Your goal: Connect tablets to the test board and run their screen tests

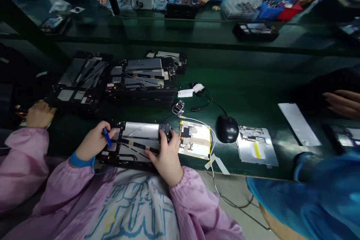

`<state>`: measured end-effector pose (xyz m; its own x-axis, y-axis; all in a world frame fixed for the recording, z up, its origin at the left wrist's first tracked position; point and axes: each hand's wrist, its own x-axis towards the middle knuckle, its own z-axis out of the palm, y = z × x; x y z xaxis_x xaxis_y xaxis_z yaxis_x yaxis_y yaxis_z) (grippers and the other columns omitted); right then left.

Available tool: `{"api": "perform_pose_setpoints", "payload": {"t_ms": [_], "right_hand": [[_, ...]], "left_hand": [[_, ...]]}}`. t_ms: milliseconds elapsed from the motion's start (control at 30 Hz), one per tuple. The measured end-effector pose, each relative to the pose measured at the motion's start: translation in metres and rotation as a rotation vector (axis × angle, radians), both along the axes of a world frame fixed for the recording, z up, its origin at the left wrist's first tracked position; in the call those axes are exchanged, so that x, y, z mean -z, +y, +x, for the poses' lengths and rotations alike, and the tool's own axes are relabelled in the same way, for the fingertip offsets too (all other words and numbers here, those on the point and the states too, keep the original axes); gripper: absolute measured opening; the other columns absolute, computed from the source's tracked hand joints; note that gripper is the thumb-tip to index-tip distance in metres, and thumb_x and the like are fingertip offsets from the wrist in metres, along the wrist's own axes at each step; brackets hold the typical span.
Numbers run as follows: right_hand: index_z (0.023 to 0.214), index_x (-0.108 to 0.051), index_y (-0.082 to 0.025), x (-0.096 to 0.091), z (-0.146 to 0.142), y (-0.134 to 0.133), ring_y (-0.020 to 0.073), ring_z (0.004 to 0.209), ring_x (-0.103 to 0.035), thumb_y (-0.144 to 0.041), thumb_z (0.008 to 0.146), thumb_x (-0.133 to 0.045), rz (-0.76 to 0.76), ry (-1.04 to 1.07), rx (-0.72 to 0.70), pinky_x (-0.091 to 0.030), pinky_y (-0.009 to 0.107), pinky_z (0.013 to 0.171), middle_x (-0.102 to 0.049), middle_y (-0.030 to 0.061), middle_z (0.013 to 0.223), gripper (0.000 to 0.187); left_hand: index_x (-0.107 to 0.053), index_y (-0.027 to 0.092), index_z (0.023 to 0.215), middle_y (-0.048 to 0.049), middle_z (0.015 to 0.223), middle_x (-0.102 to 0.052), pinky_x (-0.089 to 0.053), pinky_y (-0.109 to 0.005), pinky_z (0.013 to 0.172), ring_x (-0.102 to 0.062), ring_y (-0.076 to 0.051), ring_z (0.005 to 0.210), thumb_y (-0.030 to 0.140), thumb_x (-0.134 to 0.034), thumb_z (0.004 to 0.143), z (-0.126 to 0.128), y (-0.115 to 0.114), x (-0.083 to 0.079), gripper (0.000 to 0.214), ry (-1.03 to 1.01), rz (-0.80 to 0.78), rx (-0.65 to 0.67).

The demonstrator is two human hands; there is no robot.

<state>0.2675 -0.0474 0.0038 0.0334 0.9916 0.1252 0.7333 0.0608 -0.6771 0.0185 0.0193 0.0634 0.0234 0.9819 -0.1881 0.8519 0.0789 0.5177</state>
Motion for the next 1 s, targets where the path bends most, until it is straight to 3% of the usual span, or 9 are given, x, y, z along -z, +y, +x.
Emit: {"api": "perform_pose_setpoints", "payload": {"t_ms": [133, 233, 433, 600, 767, 867, 933, 1000], "right_hand": [[0.135, -0.041, -0.019, 0.002, 0.001, -0.023, 0.0374, 0.134, -0.03, -0.04, 0.082, -0.064, 0.015, 0.013, 0.018, -0.037, 0.057, 0.106, -0.026, 0.0199, 0.138, 0.061], [0.133, -0.043, -0.016, 0.002, 0.002, -0.025, 0.0386, 0.133, -0.031, -0.04, 0.081, -0.065, -0.011, -0.033, 0.035, -0.038, 0.057, 0.105, -0.027, 0.0213, 0.138, 0.061], [0.134, -0.044, -0.012, 0.003, -0.002, -0.001, 0.0425, 0.131, -0.033, -0.049, 0.078, -0.067, -0.02, -0.181, 0.021, -0.039, 0.059, 0.1, -0.028, 0.0261, 0.139, 0.071], [0.133, -0.048, -0.011, -0.002, -0.005, 0.016, 0.0466, 0.136, -0.026, -0.059, 0.078, -0.063, -0.017, -0.369, 0.033, -0.028, 0.066, 0.103, -0.033, 0.0288, 0.14, 0.074], [0.128, -0.055, -0.02, 0.001, -0.003, 0.02, 0.0449, 0.136, -0.027, -0.045, 0.087, -0.058, 0.001, -0.266, -0.017, -0.037, 0.061, 0.099, -0.029, 0.0229, 0.146, 0.048], [0.114, -0.062, -0.021, 0.007, 0.001, 0.02, 0.0423, 0.137, -0.027, -0.032, 0.09, -0.054, 0.059, -0.202, -0.022, -0.033, 0.065, 0.102, -0.036, 0.0189, 0.143, 0.028], [0.102, -0.064, -0.019, 0.011, 0.002, 0.019, 0.0403, 0.138, -0.026, -0.026, 0.09, -0.053, 0.096, -0.146, -0.049, -0.03, 0.066, 0.104, -0.044, 0.0165, 0.139, 0.018], [0.093, -0.062, -0.018, 0.013, 0.004, 0.018, 0.038, 0.139, -0.027, -0.021, 0.088, -0.052, 0.128, -0.065, -0.067, -0.028, 0.066, 0.106, -0.049, 0.0147, 0.135, 0.011]], "left_hand": [[-0.041, 0.023, 0.077, 0.0052, 0.058, -0.046, -0.037, -0.026, 0.055, -0.048, -0.015, 0.053, 0.045, -0.048, 0.083, -0.001, -0.009, -0.003, 0.024, -0.041, -0.062, 0.039], [-0.042, 0.023, 0.075, 0.0048, 0.058, -0.047, -0.037, -0.026, 0.056, -0.051, -0.015, 0.054, 0.044, -0.048, 0.082, 0.003, -0.01, 0.0, 0.022, -0.034, -0.084, 0.059], [-0.046, 0.023, 0.078, -0.0008, 0.072, -0.059, -0.043, -0.03, 0.064, -0.058, -0.019, 0.066, 0.044, -0.049, 0.08, 0.007, 0.004, 0.013, 0.022, -0.015, -0.007, 0.057], [-0.047, 0.023, 0.079, -0.0041, 0.079, -0.062, -0.047, -0.033, 0.073, -0.062, -0.023, 0.078, 0.041, -0.05, 0.079, 0.008, 0.009, 0.022, 0.018, -0.033, 0.072, -0.013], [-0.048, 0.023, 0.079, -0.0081, 0.091, -0.066, -0.047, -0.038, 0.085, -0.064, -0.028, 0.099, 0.04, -0.052, 0.079, 0.008, 0.004, 0.032, 0.018, -0.147, 0.148, -0.105], [-0.048, 0.022, 0.079, -0.0113, 0.109, -0.065, -0.044, -0.04, 0.094, -0.059, -0.028, 0.113, 0.04, -0.054, 0.079, 0.007, 0.001, 0.036, 0.018, -0.248, 0.213, -0.141], [-0.048, 0.022, 0.078, -0.0113, 0.113, -0.063, -0.044, -0.04, 0.093, -0.06, -0.027, 0.108, 0.038, -0.056, 0.078, 0.005, 0.002, 0.036, 0.018, -0.292, 0.24, -0.164], [-0.046, 0.021, 0.076, -0.0087, 0.105, -0.063, -0.046, -0.037, 0.086, -0.062, -0.023, 0.095, 0.035, -0.057, 0.076, 0.003, 0.004, 0.034, 0.017, -0.332, 0.264, -0.195]]}}
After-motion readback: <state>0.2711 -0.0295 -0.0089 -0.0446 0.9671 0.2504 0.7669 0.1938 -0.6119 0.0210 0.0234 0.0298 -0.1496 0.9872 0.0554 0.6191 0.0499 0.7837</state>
